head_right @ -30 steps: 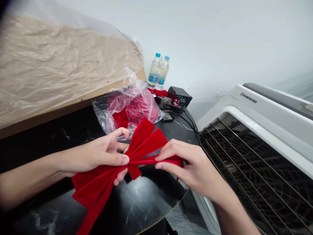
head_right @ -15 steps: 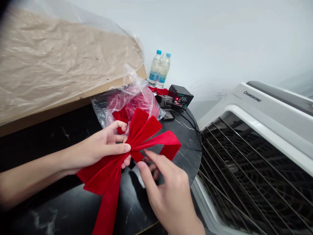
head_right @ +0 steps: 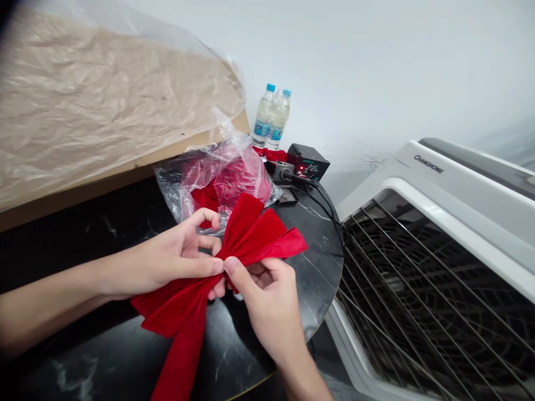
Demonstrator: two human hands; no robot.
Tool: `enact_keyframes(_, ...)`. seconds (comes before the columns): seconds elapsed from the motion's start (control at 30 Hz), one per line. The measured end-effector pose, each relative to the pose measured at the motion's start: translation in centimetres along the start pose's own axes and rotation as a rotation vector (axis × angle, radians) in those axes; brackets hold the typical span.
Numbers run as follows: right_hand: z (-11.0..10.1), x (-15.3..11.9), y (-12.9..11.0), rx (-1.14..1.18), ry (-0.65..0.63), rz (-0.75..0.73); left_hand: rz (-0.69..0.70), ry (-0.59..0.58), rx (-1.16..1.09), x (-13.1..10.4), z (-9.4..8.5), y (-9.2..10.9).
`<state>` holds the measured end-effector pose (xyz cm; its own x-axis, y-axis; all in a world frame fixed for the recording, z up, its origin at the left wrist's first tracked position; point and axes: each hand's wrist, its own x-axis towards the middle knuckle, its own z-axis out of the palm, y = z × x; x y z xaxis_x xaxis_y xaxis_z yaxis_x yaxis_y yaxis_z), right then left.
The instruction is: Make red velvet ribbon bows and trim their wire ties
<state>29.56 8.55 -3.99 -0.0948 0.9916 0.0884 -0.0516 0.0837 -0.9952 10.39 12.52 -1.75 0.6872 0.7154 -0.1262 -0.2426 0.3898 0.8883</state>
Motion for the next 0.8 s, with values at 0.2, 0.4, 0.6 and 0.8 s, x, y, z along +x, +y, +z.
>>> enact_keyframes(0.2, -0.4, -0.1, 0.8, 0.086, 0.013, 0.041, -0.02, -0.014, -0.027, -0.1, -0.1, 0.1)
enact_keyframes(0.4, -0.3, -0.2, 0.3, 0.171, -0.014, 0.005, 0.013, -0.041, -0.023, -0.3, 0.1, 0.4)
enact_keyframes(0.6, -0.1, 0.1, 0.2, 0.184, -0.004, -0.003, 0.023, 0.034, -0.014, -0.1, 0.2, 0.2)
enact_keyframes(0.8, 0.4, 0.4, -0.4, 0.01, 0.066, -0.035, 0.018, 0.128, 0.032, -0.1, 0.4, 0.5)
